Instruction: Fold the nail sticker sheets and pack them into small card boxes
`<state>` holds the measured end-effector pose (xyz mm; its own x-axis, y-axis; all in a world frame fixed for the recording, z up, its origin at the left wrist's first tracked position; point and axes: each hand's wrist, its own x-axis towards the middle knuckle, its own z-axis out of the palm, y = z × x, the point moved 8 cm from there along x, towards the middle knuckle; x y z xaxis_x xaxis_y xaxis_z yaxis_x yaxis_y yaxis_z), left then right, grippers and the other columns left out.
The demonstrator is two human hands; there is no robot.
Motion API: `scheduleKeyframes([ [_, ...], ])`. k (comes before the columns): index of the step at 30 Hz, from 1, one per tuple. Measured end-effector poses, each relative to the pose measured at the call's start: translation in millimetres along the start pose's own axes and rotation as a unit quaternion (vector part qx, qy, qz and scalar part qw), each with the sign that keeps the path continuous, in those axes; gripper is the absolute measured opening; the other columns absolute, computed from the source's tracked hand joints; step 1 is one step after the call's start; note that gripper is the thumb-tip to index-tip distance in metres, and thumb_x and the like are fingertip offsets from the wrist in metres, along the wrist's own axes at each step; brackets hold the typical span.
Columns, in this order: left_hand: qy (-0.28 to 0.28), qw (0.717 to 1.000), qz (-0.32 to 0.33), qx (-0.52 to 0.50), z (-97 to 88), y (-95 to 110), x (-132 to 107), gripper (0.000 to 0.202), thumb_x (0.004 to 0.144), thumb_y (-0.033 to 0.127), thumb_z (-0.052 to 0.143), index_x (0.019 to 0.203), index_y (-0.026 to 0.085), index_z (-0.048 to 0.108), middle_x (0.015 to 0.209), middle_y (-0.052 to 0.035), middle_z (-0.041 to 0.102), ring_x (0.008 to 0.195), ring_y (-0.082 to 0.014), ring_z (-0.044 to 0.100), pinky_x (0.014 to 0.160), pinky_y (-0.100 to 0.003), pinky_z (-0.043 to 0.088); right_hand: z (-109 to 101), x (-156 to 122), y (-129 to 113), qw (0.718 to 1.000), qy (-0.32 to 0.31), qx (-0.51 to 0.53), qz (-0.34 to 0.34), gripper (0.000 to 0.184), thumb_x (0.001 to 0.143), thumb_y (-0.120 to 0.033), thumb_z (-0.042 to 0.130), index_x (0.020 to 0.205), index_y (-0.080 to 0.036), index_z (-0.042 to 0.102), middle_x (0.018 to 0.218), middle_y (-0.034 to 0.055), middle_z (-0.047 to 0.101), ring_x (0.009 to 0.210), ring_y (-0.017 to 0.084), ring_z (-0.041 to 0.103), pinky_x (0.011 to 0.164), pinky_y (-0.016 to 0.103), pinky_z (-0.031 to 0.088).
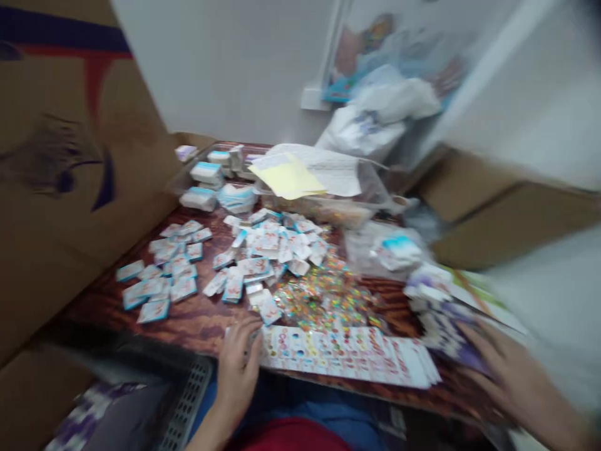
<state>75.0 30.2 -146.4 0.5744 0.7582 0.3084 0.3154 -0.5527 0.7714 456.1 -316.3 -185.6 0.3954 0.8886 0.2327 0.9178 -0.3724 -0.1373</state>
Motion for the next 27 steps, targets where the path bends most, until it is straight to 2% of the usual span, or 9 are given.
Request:
scheduleKeyframes([
  [2,0.005,1.000,0.002,-0.011,-1.1,-7,-1,0.019,0.093,0.030,0.053,0.103,0.022,0.067,0.109,-0.0073,0.068,0.107,-0.0245,0.062,0.095,-0.040,0.047,-15,-1,-14,0.999,0.007,-0.034,0.032,0.071,0.091,-0.038,0.049,0.154,-0.032,0.018,0.150,0.0169,0.034,0.130,0.046,0.040,0.103,0.065,0.035],
  [4,-0.003,1.000,0.006,-0.030,2.3,-13,2,0.019,0.091,0.033,0.055,0.103,0.022,0.066,0.111,-0.0064,0.067,0.108,-0.0246,0.061,0.097,-0.041,0.046,-25,-1,-21,0.997,-0.002,-0.043,0.071,0.056,0.093,-0.039,0.044,0.147,-0.027,0.037,0.141,0.0158,0.045,0.127,0.041,0.045,0.103,0.061,0.039],
  [7,-0.019,0.999,-0.002,-0.048,8.4,-15,9,0.023,0.090,0.039,0.055,0.102,0.023,0.066,0.111,-0.0055,0.067,0.108,-0.0248,0.061,0.098,-0.040,0.045,-33,0,-16,0.992,-0.032,-0.010,0.120,0.042,0.095,-0.039,0.043,0.133,-0.026,0.055,0.134,0.0132,0.054,0.123,0.035,0.049,0.104,0.056,0.040],
  [13,-0.019,0.996,-0.053,-0.071,14.6,-10,15,0.033,0.085,0.050,0.057,0.099,0.022,0.067,0.110,-0.0058,0.068,0.106,-0.0263,0.063,0.093,-0.038,0.050,-43,7,-1,0.984,-0.110,0.077,0.120,0.043,0.092,-0.055,0.050,0.119,-0.026,0.067,0.109,0.0118,0.062,0.108,0.034,0.056,0.096,0.050,0.046],
  [16,-0.025,0.995,-0.059,-0.072,22.3,-9,15,0.033,0.084,0.051,0.058,0.097,0.022,0.067,0.109,-0.0058,0.068,0.106,-0.0269,0.063,0.093,-0.039,0.051,-46,14,-4,0.989,-0.102,0.044,0.099,0.043,0.093,-0.050,0.050,0.124,-0.023,0.063,0.114,0.0135,0.059,0.109,0.034,0.054,0.095,0.049,0.046],
  [21,-0.047,0.994,-0.064,-0.074,33.4,-7,14,0.034,0.084,0.052,0.058,0.098,0.023,0.067,0.112,-0.0056,0.068,0.111,-0.0283,0.061,0.097,-0.044,0.047,-40,14,-13,0.992,-0.065,-0.049,0.096,0.053,0.092,-0.039,0.052,0.142,-0.023,0.047,0.122,0.0163,0.054,0.113,0.037,0.049,0.095,0.054,0.044],
  [24,-0.056,0.994,-0.064,-0.074,32.8,-6,16,0.035,0.082,0.054,0.059,0.097,0.023,0.068,0.109,-0.0056,0.068,0.108,-0.0281,0.062,0.092,-0.041,0.050,-39,7,-16,0.991,-0.053,-0.063,0.108,0.063,0.091,-0.036,0.052,0.150,-0.027,0.032,0.129,0.0153,0.050,0.117,0.037,0.047,0.096,0.054,0.043],
  [27,-0.055,0.995,-0.061,-0.059,27.8,-6,21,0.038,0.080,0.056,0.059,0.095,0.022,0.067,0.107,-0.0059,0.068,0.104,-0.0285,0.062,0.090,-0.041,0.051,-40,-2,-18,0.988,-0.044,-0.076,0.127,0.068,0.091,-0.034,0.052,0.153,-0.029,0.024,0.136,0.0144,0.046,0.121,0.037,0.045,0.100,0.053,0.041],
])
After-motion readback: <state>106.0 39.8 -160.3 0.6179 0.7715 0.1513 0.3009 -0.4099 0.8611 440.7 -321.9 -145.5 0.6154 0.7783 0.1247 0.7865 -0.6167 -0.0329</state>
